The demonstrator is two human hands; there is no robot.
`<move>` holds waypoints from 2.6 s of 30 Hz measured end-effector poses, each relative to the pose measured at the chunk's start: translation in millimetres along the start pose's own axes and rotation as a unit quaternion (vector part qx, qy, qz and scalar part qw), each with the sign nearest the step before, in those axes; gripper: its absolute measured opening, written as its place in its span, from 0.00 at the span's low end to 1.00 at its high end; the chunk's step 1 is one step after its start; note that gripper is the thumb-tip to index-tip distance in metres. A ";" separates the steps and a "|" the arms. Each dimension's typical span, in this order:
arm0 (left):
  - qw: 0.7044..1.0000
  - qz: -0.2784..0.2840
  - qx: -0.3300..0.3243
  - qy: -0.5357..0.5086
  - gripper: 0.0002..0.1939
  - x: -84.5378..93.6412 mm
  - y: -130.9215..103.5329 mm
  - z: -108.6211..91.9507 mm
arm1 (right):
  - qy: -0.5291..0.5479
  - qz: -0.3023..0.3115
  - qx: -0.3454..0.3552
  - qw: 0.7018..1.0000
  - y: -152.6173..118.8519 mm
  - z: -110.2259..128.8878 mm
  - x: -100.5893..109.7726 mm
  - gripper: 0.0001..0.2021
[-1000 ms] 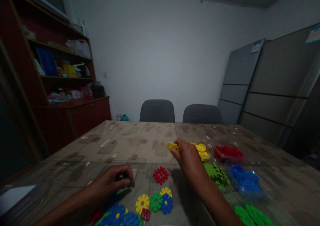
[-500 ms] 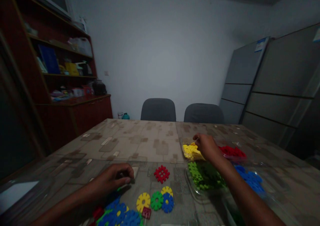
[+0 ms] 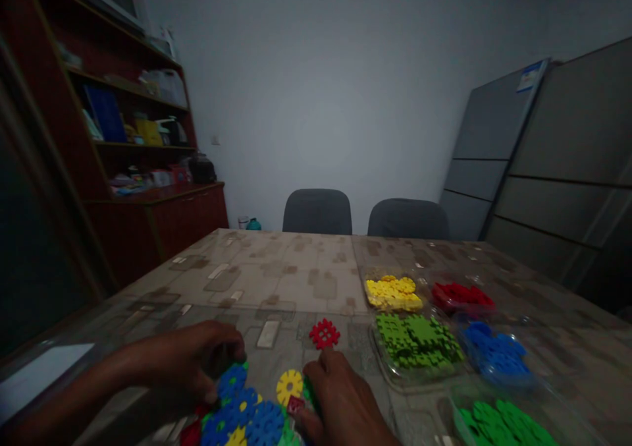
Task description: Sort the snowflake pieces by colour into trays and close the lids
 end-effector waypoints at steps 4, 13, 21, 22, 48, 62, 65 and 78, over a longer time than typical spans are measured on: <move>0.999 0.017 0.026 0.028 0.30 2.7 -5.1 2.2 | -0.016 0.034 0.031 0.999 8.9 12.2 -8.8 0.09; 0.999 0.040 -0.018 0.005 0.20 -14.6 6.5 -9.7 | -0.063 -0.092 -0.029 0.993 26.9 0.4 7.4 0.21; 0.995 0.000 -0.091 -0.027 0.12 -15.4 9.6 -22.1 | -0.096 -0.083 -0.033 0.991 58.8 -4.6 0.9 0.17; 0.994 -0.001 -0.104 -0.035 0.11 -16.5 10.4 -25.1 | -0.097 -0.086 -0.032 0.991 59.4 -4.0 1.5 0.17; 0.957 -0.219 -0.129 -0.140 0.06 -38.7 53.0 -0.3 | 0.097 -0.102 -0.046 0.989 46.8 -24.7 13.5 0.08; 0.937 -0.296 -0.151 -0.111 0.11 -54.6 57.6 1.5 | 0.128 0.031 0.042 0.990 33.7 21.8 -9.6 0.18; 0.936 -0.296 -0.163 -0.102 0.12 -54.6 58.2 1.0 | 0.084 0.048 0.017 0.995 29.8 12.4 -13.1 0.20; 0.936 -0.291 -0.183 -0.081 0.09 -56.0 58.8 1.5 | -0.046 0.105 -0.028 0.993 26.6 34.5 0.3 0.18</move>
Point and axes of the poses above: each hand's wrist, its own y-axis towards the middle knuckle, its own x-axis out of the back of the hand, z = x × y, the point moved 2 cm from there along y, towards the middle knuckle, and after that the axes turned 6 degrees about y, right-handed, at the moved point
